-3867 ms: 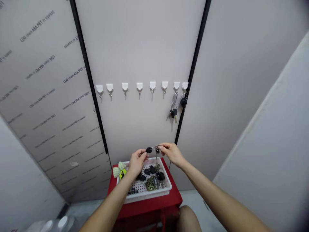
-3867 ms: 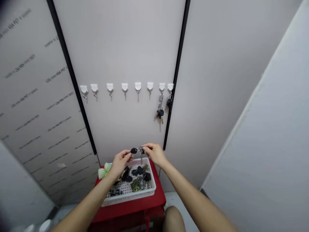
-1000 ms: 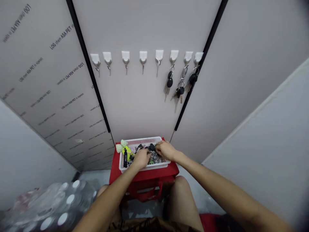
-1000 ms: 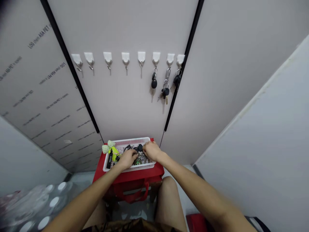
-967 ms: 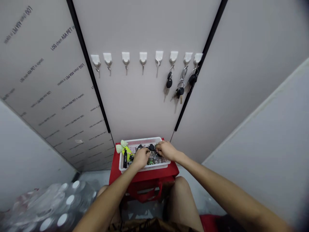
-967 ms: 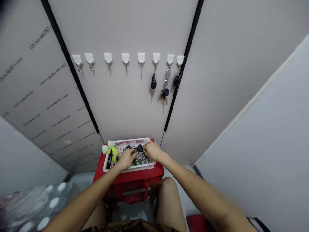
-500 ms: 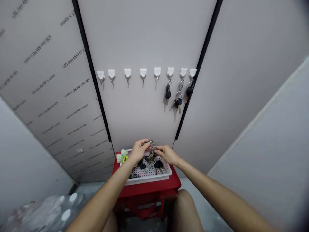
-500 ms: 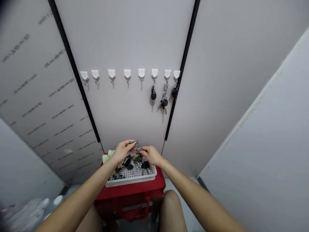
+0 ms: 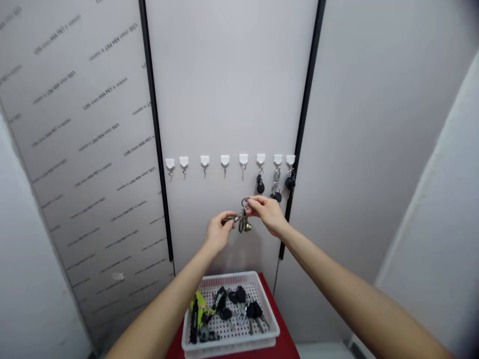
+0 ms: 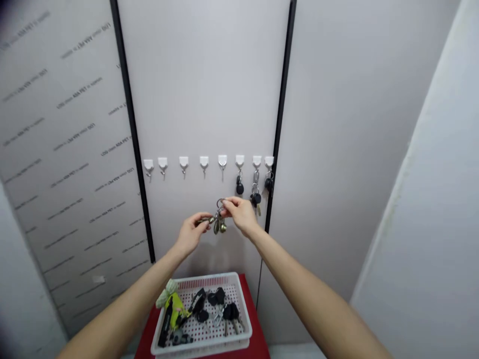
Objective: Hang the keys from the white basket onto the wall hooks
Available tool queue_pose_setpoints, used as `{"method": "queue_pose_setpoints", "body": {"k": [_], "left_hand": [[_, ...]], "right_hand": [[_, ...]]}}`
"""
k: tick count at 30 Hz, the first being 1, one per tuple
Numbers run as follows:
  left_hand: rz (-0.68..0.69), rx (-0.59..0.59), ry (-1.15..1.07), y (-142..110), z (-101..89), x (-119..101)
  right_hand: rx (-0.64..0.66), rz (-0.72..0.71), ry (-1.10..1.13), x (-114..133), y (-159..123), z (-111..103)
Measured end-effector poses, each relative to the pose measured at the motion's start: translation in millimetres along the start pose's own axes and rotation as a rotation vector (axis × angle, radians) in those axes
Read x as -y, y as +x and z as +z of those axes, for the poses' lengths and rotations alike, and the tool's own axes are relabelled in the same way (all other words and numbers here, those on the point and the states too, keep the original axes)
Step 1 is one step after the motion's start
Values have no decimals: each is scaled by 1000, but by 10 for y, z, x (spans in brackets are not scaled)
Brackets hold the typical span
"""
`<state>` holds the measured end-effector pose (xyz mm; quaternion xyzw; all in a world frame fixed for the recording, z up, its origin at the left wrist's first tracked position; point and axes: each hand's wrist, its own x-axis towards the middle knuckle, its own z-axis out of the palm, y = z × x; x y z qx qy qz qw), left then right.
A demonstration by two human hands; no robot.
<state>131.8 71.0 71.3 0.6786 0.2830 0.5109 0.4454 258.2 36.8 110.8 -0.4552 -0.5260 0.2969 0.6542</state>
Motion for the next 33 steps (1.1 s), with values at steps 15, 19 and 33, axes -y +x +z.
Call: {"method": "queue_pose_setpoints", "body": {"k": [15, 19, 33], "left_hand": [[107, -150, 345, 667, 112, -473], [95, -84, 369, 456, 90, -192], [-163, 362, 693, -1245, 208, 1253]], "right_hand": [[-277, -28, -105, 319, 767, 186], [-321, -183, -298, 76, 620, 65], [578, -64, -1373, -1466, -1166, -309]]}}
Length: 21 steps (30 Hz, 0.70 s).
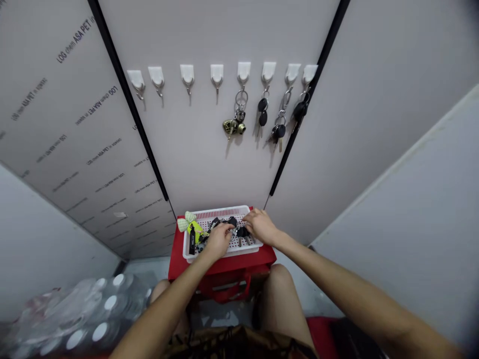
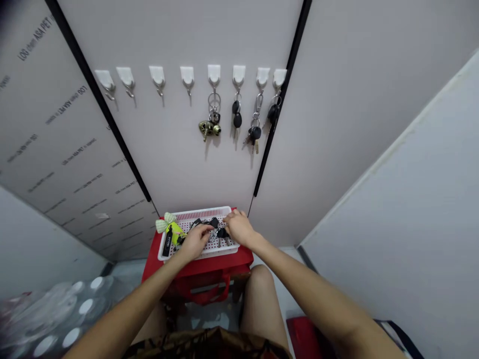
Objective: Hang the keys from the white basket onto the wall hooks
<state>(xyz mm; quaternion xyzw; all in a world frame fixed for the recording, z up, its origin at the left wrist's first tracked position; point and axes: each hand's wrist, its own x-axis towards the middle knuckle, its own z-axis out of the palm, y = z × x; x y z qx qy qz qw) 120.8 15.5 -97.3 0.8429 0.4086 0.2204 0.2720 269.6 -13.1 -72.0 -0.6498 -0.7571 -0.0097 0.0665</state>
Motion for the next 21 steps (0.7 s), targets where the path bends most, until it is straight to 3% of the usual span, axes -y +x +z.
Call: {"method": "queue_pose_setpoints", "body": {"k": [5, 8, 12, 16, 21], "left_hand": [[-35, 99, 154, 7, 7, -19], [-56, 94, 148, 6, 28, -2], [-57, 60, 76, 2, 61, 22], [-91, 46, -47, -33, 64, 22], [-114, -35, -298, -18, -5, -28]], "right_hand": [[113, -134, -69, 158, 55, -45], [203, -122, -130, 229, 76, -34], [210, -103, -160, 263, 91, 23], [115, -106, -23, 237, 48, 45], [-162, 76, 516, 167, 43, -69]]}}
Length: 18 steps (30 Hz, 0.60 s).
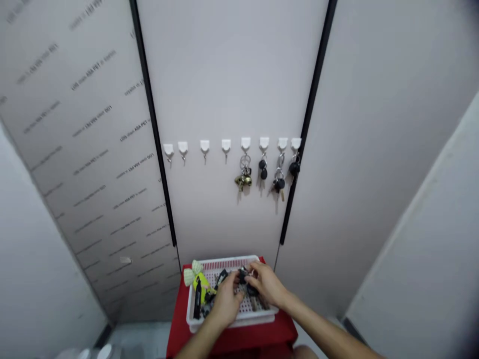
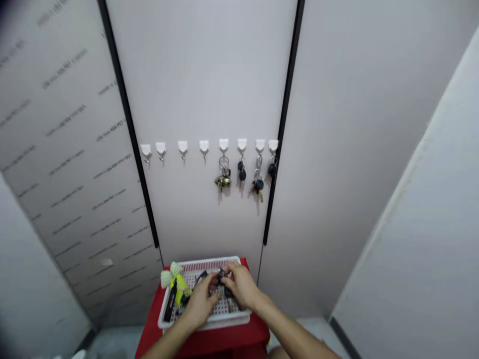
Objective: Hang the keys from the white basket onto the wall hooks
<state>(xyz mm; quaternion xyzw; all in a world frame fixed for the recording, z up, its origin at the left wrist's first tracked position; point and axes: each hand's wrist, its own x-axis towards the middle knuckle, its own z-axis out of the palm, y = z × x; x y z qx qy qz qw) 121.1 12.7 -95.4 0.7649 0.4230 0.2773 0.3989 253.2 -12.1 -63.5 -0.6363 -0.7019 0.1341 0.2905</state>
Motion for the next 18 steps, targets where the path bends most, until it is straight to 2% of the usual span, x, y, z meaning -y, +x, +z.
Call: {"method": "queue_pose_setpoints", "body": {"k": [4, 6, 10, 15, 18], "left_hand": [[181, -50, -205, 90, -85, -252], [250, -83, -285, 169, -154, -422], [291, -162, -476, 403, -390, -758], [177, -274, -677, 679, -847, -1200], [154, -320, -725, 797, -1092, -1434]], "right_hand": [[-110, 92, 440, 187, 145, -167], [-153, 89, 547, 338, 250, -279], [-326, 21, 501, 676, 539, -581], [-595, -52, 357, 1103, 985, -1003], [-741, -48, 255, 1305, 1237, -1198]]}}
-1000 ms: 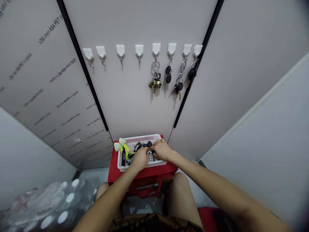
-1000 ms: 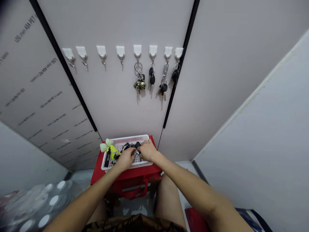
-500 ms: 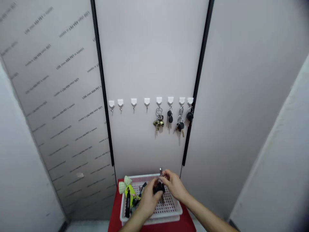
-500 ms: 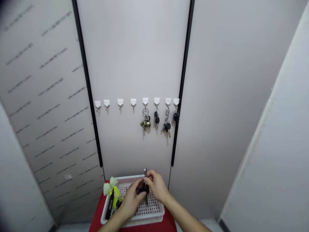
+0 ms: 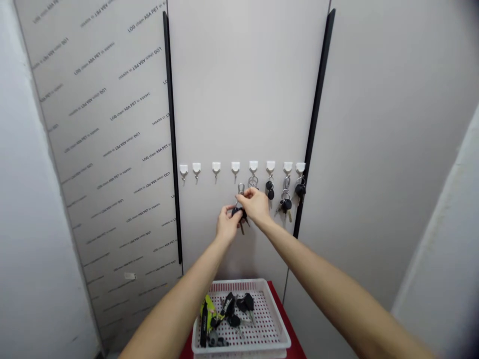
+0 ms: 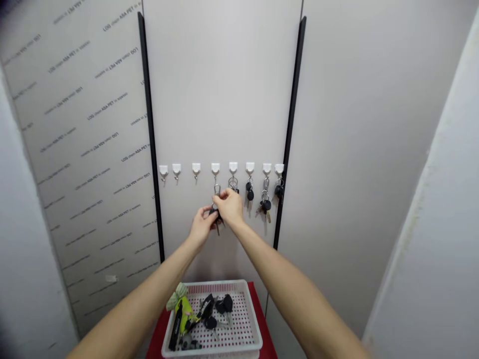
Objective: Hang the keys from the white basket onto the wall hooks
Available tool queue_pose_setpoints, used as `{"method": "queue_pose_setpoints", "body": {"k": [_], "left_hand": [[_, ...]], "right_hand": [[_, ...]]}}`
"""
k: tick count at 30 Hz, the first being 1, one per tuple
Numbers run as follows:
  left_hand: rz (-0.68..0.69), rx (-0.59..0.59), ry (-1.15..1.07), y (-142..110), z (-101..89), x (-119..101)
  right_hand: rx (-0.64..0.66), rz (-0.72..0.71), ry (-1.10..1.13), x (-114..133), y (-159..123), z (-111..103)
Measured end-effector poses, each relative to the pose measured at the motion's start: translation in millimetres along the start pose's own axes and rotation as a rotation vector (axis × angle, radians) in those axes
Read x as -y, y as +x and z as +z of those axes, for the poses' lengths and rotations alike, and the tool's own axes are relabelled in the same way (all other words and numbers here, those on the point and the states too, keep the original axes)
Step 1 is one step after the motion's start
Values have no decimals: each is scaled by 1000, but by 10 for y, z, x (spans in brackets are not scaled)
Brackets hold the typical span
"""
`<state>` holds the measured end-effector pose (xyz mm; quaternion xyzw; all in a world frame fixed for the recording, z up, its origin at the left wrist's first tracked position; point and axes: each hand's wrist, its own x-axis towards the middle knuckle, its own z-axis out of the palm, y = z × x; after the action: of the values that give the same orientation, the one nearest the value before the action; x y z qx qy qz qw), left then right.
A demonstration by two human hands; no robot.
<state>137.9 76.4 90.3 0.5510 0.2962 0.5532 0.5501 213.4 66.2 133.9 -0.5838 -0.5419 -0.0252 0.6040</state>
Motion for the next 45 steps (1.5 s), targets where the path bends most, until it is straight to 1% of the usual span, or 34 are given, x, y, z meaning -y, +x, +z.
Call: {"method": "queue_pose_setpoints", "body": {"k": [3, 6, 10, 13, 16, 19, 22, 24, 26, 27, 29, 31, 34, 35, 37, 38, 40, 43, 45], "left_hand": [[6, -28, 25, 169, 8, -170], [34, -52, 96, 315, 7, -216], [78, -74, 163, 415, 7, -209], [85, -36, 145, 392, 11, -213], [73, 16, 152, 354, 6, -204], [72, 31, 202, 371, -21, -156], [91, 0, 326, 405, -82, -82], [103, -40, 418, 374, -150, -27], [116, -54, 474, 275, -239, 49], [122, -42, 487, 203, -287, 104], [127, 5, 494, 22, -385, 259], [101, 70, 497, -206, -474, 473], [52, 169, 554, -586, -597, 840], [47, 194, 593, -698, -637, 953], [51, 215, 691, -864, -719, 1133], [52, 211, 738, -914, -758, 1195], [47, 192, 802, -961, -823, 1267], [13, 194, 855, -962, -871, 1301], [-21, 231, 889, -960, -876, 1320]], "right_hand": [[-60, -9, -84, 111, 239, 79], [-73, -23, -161, 140, 388, 142], [-107, -96, -224, 128, 431, 177], [-132, -151, -226, 112, 396, 176], [-101, -179, -263, 93, 380, 188], [-26, -204, -339, 63, 403, 224], [34, -212, -408, 21, 409, 249], [44, -225, -418, -18, 352, 237], [47, -267, -398, -85, 223, 206], [58, -295, -383, -138, 128, 190], [136, -340, -362, -294, -126, 162], [324, -337, -371, -519, -469, 140], [689, -222, -450, -928, -1066, 111], [784, -181, -483, -1064, -1246, 104], [898, -155, -528, -1300, -1525, 98], [923, -161, -544, -1391, -1617, 100], [937, -183, -581, -1511, -1712, 113], [962, -175, -638, -1563, -1722, 144], [982, -163, -640, -1554, -1704, 158]]}}
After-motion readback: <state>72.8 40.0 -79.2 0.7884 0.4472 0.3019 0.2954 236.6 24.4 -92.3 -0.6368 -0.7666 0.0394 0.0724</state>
